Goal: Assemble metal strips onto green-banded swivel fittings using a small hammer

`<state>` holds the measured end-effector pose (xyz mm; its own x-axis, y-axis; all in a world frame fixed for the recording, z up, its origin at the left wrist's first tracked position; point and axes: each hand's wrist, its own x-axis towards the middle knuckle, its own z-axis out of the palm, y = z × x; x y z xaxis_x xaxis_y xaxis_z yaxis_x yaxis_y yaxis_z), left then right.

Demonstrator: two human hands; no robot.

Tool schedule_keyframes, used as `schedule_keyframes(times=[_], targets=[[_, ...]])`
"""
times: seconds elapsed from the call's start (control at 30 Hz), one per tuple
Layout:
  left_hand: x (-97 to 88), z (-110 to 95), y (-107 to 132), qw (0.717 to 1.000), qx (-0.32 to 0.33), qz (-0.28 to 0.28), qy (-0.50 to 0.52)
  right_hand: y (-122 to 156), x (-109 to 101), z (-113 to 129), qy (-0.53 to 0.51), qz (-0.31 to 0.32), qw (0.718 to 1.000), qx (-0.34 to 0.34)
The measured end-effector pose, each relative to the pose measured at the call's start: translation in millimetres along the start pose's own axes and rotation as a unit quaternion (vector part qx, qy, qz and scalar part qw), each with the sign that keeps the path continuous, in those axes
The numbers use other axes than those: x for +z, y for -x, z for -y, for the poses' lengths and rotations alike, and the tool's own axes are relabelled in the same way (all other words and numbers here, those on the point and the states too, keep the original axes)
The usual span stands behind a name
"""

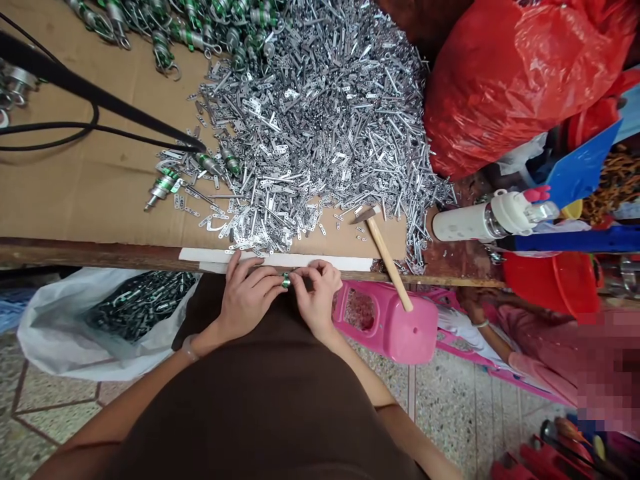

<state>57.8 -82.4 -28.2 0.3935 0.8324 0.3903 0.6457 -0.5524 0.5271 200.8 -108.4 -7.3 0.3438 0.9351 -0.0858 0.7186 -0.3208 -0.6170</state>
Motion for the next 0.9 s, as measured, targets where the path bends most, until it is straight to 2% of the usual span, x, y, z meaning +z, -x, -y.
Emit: schedule_keyframes(times=[0.17,0.3,0.4,0.5,0.57,0.67,0.73,0.8,0.9], targets=[[-1.6,-1.0,-2.6,1.0,-0.003,0.0,0.008,-6.2,3.9,-6.1,0.015,0.01,1.0,0.005],[-2.9,-1.8,-4.2,1.0,0.0,0.006,0.007,-23.4,-11.2,-21.5,-0.026,0.023,0.999,-0.014],[-3.5,-1.9,-4.9,1.0,0.005,0.003,0.008,-39.3,-29.5,-29.7,-0.044,-0.046,0.998,-0.014],[-3.9,-2.2,-5.2,1.0,-0.004,0.003,0.007,-51.4,-41.7,-35.0,-0.023,-0.098,0.993,-0.062],[-3.7,-2.4,-5.2,1.0,-0.009,0.007,0.006,-61.7,-43.7,-45.0,0.047,-0.12,0.988,-0.086],[-3.1,-2.3,-4.8,1.0,-0.014,0.005,0.011,-87.3,-43.0,-73.1,0.177,-0.207,0.962,-0.027],[-2.7,-2.1,-4.5,1.0,-0.017,0.005,0.016,-106.0,-45.0,-90.2,0.215,-0.2,0.956,0.003],[-2.4,-2.0,-4.1,1.0,-0.021,0.008,0.019,-115.8,-50.4,-94.5,0.214,-0.163,0.963,-0.007],[-1.9,-2.0,-3.6,0.999,-0.025,0.011,0.021,-100.7,-60.5,-71.3,0.177,-0.133,0.973,-0.057]])
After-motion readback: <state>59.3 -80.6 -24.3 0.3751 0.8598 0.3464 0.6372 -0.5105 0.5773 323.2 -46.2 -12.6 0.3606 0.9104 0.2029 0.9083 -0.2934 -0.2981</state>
